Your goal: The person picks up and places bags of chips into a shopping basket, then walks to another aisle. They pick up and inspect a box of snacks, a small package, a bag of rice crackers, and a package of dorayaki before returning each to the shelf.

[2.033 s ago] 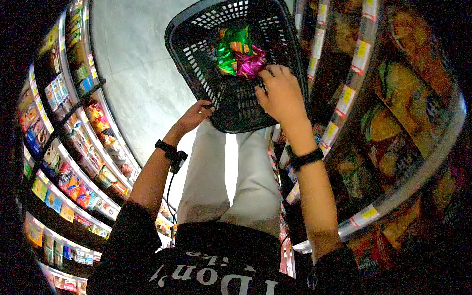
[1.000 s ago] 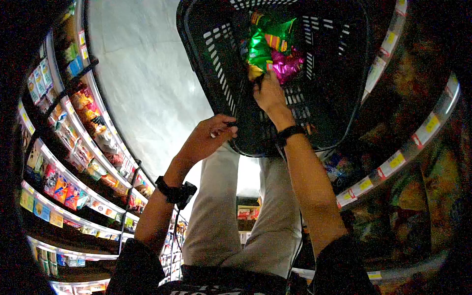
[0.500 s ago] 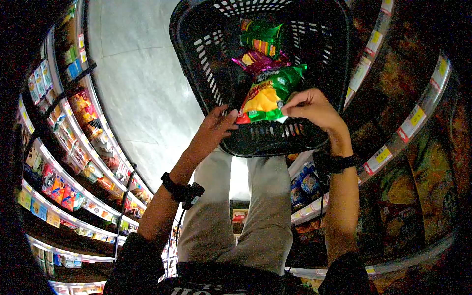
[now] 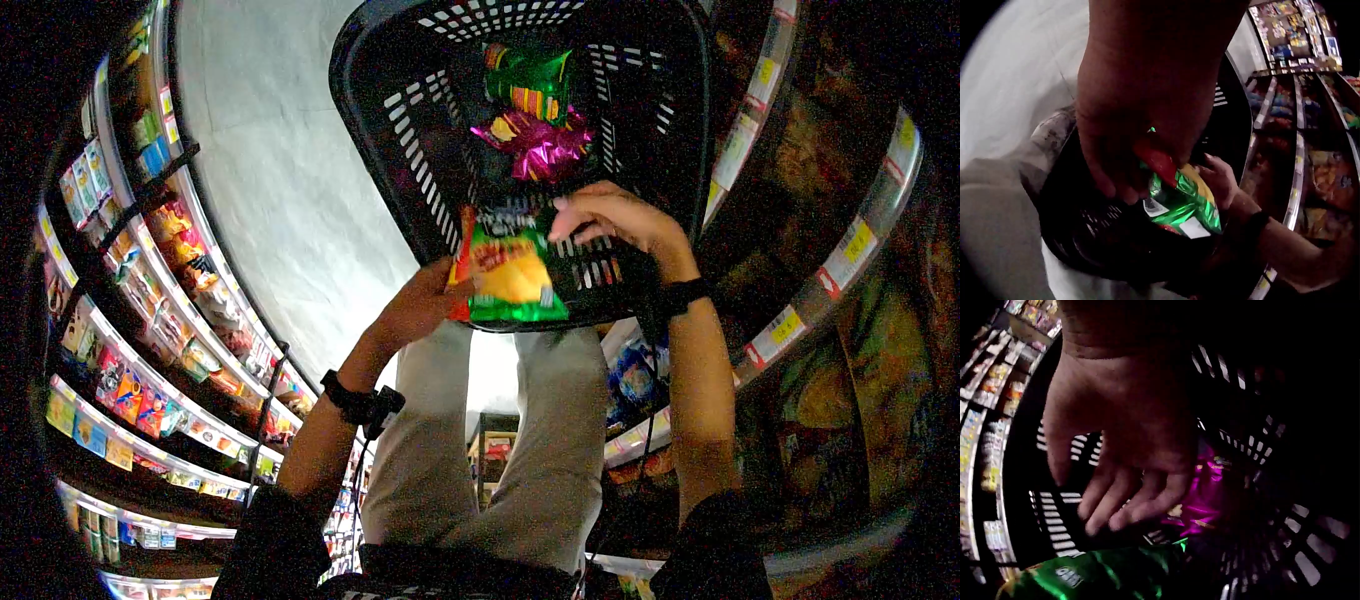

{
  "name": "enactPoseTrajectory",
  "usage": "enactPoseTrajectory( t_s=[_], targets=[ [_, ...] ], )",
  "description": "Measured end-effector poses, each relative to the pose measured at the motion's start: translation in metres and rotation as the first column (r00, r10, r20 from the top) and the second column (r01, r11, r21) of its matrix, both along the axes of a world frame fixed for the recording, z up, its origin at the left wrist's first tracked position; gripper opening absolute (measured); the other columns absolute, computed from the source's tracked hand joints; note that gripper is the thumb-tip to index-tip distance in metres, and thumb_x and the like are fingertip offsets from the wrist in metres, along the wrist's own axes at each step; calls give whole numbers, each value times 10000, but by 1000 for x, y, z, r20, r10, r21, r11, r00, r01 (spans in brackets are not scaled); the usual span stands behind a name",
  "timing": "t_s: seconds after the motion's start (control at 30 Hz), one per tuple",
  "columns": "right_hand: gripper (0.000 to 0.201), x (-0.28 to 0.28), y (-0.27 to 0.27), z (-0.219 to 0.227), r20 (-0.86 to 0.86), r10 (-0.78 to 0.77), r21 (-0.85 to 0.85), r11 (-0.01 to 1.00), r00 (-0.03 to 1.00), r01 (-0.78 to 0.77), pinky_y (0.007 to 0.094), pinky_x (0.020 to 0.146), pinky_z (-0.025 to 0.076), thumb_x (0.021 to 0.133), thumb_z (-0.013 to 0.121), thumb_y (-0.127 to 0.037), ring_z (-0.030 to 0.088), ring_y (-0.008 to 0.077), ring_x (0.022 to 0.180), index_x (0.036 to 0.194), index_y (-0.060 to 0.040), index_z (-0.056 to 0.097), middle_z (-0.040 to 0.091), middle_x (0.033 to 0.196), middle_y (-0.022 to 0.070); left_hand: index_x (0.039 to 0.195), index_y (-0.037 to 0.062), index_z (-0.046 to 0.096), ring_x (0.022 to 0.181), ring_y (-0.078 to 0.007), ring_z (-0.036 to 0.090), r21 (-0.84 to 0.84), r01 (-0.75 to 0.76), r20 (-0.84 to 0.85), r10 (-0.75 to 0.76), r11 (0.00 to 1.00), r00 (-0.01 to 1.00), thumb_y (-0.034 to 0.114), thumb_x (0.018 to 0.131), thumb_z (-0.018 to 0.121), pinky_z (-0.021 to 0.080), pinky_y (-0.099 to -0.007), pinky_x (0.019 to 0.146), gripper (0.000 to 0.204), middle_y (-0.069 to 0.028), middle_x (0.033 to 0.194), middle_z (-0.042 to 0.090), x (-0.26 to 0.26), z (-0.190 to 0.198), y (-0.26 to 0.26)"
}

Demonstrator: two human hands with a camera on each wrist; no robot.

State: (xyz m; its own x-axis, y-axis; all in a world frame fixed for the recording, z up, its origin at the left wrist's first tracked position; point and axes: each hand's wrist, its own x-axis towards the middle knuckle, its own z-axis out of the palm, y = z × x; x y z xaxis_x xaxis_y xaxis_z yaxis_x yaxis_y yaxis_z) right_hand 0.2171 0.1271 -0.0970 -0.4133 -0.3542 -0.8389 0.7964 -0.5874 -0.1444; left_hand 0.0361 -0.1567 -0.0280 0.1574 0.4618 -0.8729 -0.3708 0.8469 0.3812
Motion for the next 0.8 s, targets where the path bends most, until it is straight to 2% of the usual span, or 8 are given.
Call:
enactPoseTrajectory(
  t_s=[0.1, 0.2, 0.3, 0.4, 0.43, 0.47, 0.67, 0.8],
  targets=[
    [203, 14, -17, -53, -110, 72, 371, 928, 991, -27, 282, 888, 536, 965, 708, -196, 677, 122, 947, 1012, -2, 744, 743, 1003, 32, 1273, -29, 589, 918, -302, 713, 66, 205, -161, -192, 977, 968, 454, 976, 691, 545, -412, 825, 575, -217, 1009, 721, 7, -9, -20],
    [199, 29, -41, -109, -96, 106, 641, 767, 990, -20, 315, 952, 512, 949, 705, -149, 638, 154, 1029, 1099, -18, 712, 705, 1050, 25, 1293, 1, 609, 974, -255, 700, 26, 293, -82, -290, 956, 954, 407, 1004, 684, 548, -385, 880, 504, -190, 1099, 734, -8, 6, -6],
    [328, 20, -55, -135, 83, 173, 851, 500, 981, -160, 344, 1015, 509, 911, 738, -83, 619, 212, 1188, 1238, -56, 722, 447, 1552, 173, 1282, 13, 611, 922, -261, 713, 38, 341, -92, -336, 939, 937, 418, 987, 703, 555, -382, 846, 510, -180, 1059, 741, -11, -3, -9],
    [491, 17, -60, -173, 54, 70, 833, 547, 996, -84, 382, 1180, 385, 831, 824, -174, 438, 328, 1445, 1304, -102, 713, 396, 1603, 224, 1298, 29, 606, 845, -264, 733, 10, 420, -89, -417, 908, 904, 422, 981, 706, 569, -391, 787, 515, -169, 994, 751, -10, -8, -14],
    [590, 17, -57, -188, -39, -210, 616, 764, 977, 189, 381, 1162, 408, 837, 819, -146, 443, 335, 1438, 1398, -78, 647, 370, 1626, 208, 1301, 31, 603, 837, -274, 741, 32, 359, -95, -355, 933, 930, 423, 979, 707, 572, -400, 774, 518, -170, 979, 753, -11, -5, -15],
    [682, 13, -59, -194, -36, -18, 778, 627, 999, 39, 359, 1115, 447, 864, 803, -149, 543, 296, 1340, 1474, 6, 538, 516, 1532, 169, 1304, 33, 601, 829, -283, 748, 53, 298, -97, -292, 953, 952, 425, 977, 709, 576, -409, 761, 522, -171, 964, 754, -13, 0, -13],
    [588, -25, -49, -162, 159, -255, 602, 791, 954, 111, 335, 1045, 492, 908, 773, -158, 620, 231, 1203, 1409, 58, 553, 624, 1382, 139, 1332, 56, 596, 836, -330, 750, 56, 423, -169, -409, 904, 897, 435, 958, 719, 582, -422, 755, 546, -178, 947, 755, -14, -2, -11],
    [332, -14, -62, -148, -95, -324, 767, 579, 941, 277, 319, 924, 529, 912, 764, -158, 668, 200, 1024, 1170, 43, 709, 706, 1096, 86, 1352, 93, 615, 835, -377, 731, 121, 561, -415, -472, 819, 778, 426, 926, 740, 578, -464, 760, 556, -180, 970, 751, -14, 8, -2]
  ],
)
